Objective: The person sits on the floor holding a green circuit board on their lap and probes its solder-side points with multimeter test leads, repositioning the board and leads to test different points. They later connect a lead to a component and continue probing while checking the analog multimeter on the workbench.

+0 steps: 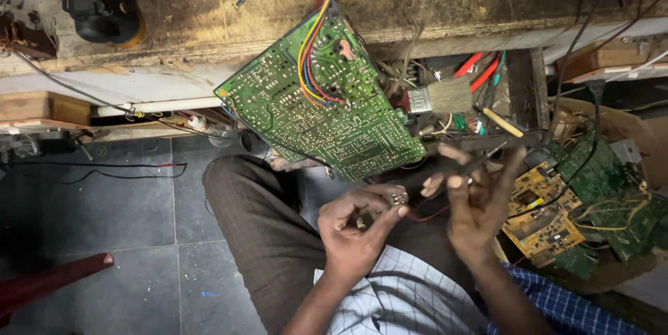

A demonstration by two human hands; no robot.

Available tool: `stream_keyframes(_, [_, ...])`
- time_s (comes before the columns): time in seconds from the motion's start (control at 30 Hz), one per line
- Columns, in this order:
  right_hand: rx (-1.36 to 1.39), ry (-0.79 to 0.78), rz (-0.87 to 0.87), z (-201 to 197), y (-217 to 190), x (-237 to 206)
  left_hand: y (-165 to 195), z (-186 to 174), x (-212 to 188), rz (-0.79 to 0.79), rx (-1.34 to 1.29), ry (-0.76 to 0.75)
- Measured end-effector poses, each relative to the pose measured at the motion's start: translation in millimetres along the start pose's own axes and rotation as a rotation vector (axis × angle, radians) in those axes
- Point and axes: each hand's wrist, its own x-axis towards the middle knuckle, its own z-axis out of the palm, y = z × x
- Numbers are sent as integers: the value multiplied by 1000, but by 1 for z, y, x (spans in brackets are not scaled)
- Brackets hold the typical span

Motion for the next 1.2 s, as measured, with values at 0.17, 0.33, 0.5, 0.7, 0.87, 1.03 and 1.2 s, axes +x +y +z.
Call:
stream_keyframes(0.17, [-71, -186, 36, -10, -4, -1, -2, 2, 0, 13, 58, 24])
stream_keyframes(0.33, [-189, -266, -47, -7, -7, -5, 1, 2, 1, -33, 92, 58])
stream_keyframes(0.5, [-334, -256, -56, 2, -16, -2, 3, 2, 2, 46, 74, 27])
stream_keyframes(0.7, [-385, -300, -10, 0, -18, -1, 0, 1, 1, -21, 101, 42])
stream_keyframes(0.87, [-323, -345, -60, -2, -8, 1, -8, -2, 3, 25, 104, 44])
stream_keyframes(1.03, [-288, -350, -78, -2, -4, 1, -23, -7, 1, 137, 78, 16])
stream_keyframes(1.2, [-279, -373, -136, -5, -2, 3, -36, -9, -2, -8, 62, 64])
